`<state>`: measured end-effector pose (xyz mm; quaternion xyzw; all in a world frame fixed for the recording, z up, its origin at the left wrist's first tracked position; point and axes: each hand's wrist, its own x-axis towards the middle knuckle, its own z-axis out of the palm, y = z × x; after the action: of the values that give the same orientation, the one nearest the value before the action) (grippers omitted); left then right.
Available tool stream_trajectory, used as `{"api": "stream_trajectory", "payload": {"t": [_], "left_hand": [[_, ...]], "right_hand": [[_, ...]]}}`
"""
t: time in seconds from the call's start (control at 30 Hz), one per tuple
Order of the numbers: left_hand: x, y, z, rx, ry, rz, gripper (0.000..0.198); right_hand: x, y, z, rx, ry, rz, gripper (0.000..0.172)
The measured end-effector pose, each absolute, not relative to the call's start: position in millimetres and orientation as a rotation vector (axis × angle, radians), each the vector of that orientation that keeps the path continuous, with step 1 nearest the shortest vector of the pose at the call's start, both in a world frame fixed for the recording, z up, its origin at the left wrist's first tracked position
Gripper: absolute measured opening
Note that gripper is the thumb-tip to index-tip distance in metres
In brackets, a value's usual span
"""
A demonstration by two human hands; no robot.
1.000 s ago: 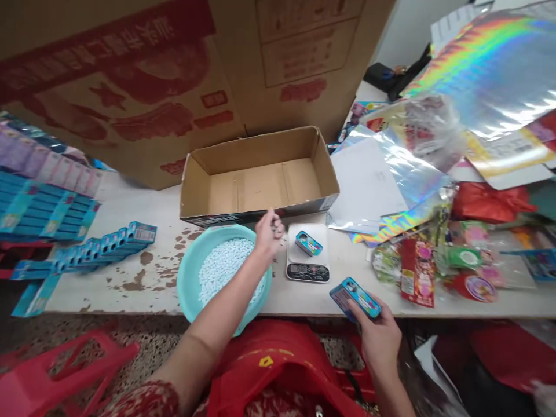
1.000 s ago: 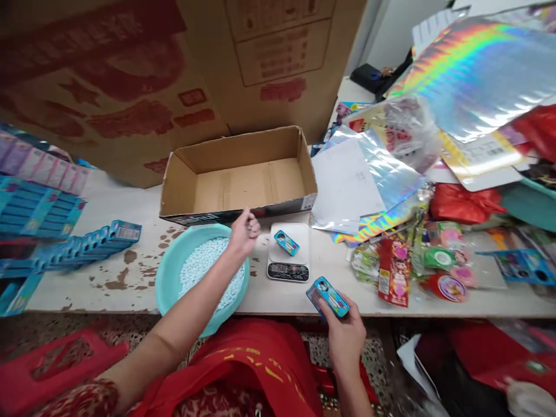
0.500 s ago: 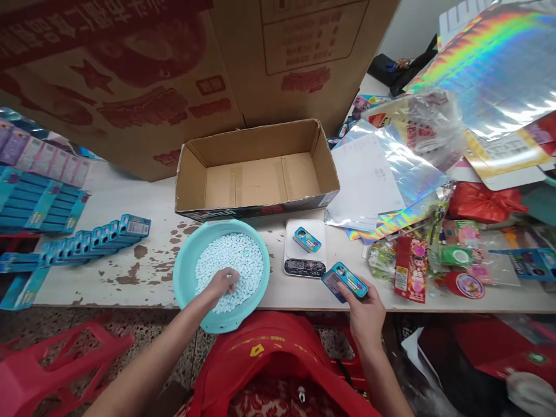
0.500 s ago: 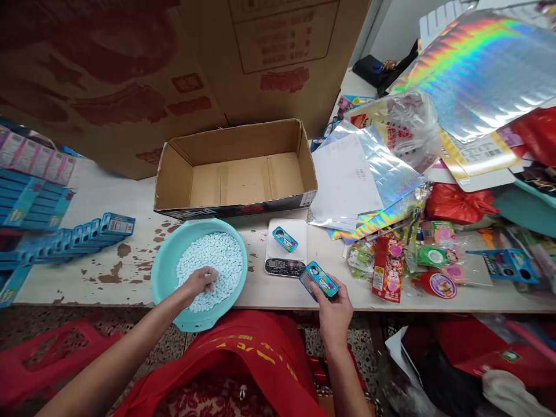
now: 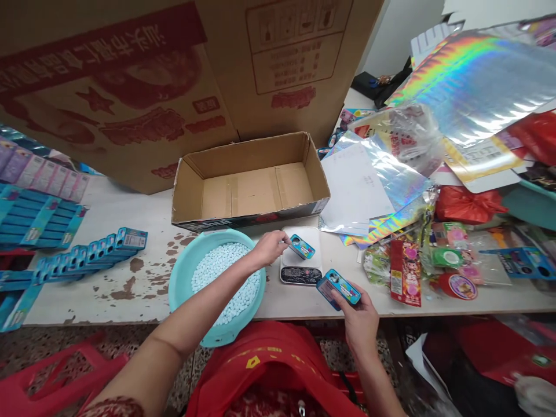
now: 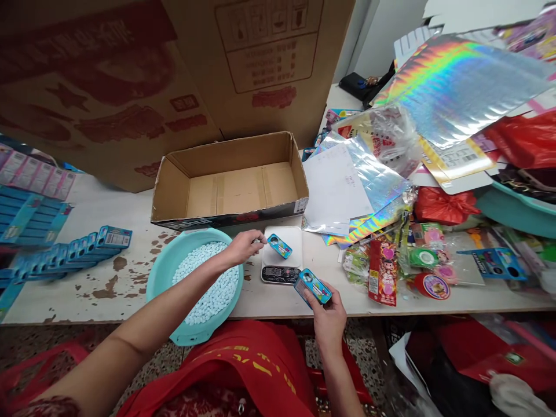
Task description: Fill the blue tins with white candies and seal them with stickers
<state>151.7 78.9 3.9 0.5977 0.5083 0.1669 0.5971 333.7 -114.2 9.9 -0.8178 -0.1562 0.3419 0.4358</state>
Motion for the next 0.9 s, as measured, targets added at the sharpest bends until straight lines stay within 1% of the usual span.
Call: {"api": "stream_trajectory", "payload": {"t": [0.13, 0.3, 0.43, 0.57, 0.7, 0.77, 0.83, 0.9], "left_hand": [[177.1, 89.8, -3.6, 1.669, 1.173, 0.317, 0.022], [183.7, 91.3, -8.8, 1.749, 1.186, 0.218, 0.024], [188.2, 95.3, -6.0, 1.707, 1.203, 0.358, 0.022], [152.8, 92.3, 5.1, 1.550, 1.231, 0.420, 0.019], [71.8, 68.5, 12.3, 1.504, 1.399, 0.247, 0.014], [45.0, 56.3, 13.0, 1.528, 1.501, 0.143, 0.017], [45.6, 50.5, 12.1, 1.610, 1.528, 0.107, 0.021], [74.7, 52.6, 8.6, 1.756, 1.425, 0.134, 0.027]], "right_hand": [[338.6, -120.3, 6.3, -2.053, -0.357, 0.843, 0.058], [342.4, -120.5, 10.2, -2.052, -0.327, 0.841, 0.057], [344.3, -114.6, 15.8, -2.045, -0.318, 0.841, 0.055], [347.5, -110.3, 15.1, -2.017, -0.331, 0.865, 0.054], [353.7, -106.7, 8.5, -2.019, -0.373, 0.880, 0.056], [357.0, -102.1, 5.4, -2.002, -0.393, 0.893, 0.056], [359.8, -94.5, 3.6, -1.976, -0.400, 0.888, 0.056], [362.1, -83.9, 2.9, -1.966, -0.413, 0.855, 0.055]]}}
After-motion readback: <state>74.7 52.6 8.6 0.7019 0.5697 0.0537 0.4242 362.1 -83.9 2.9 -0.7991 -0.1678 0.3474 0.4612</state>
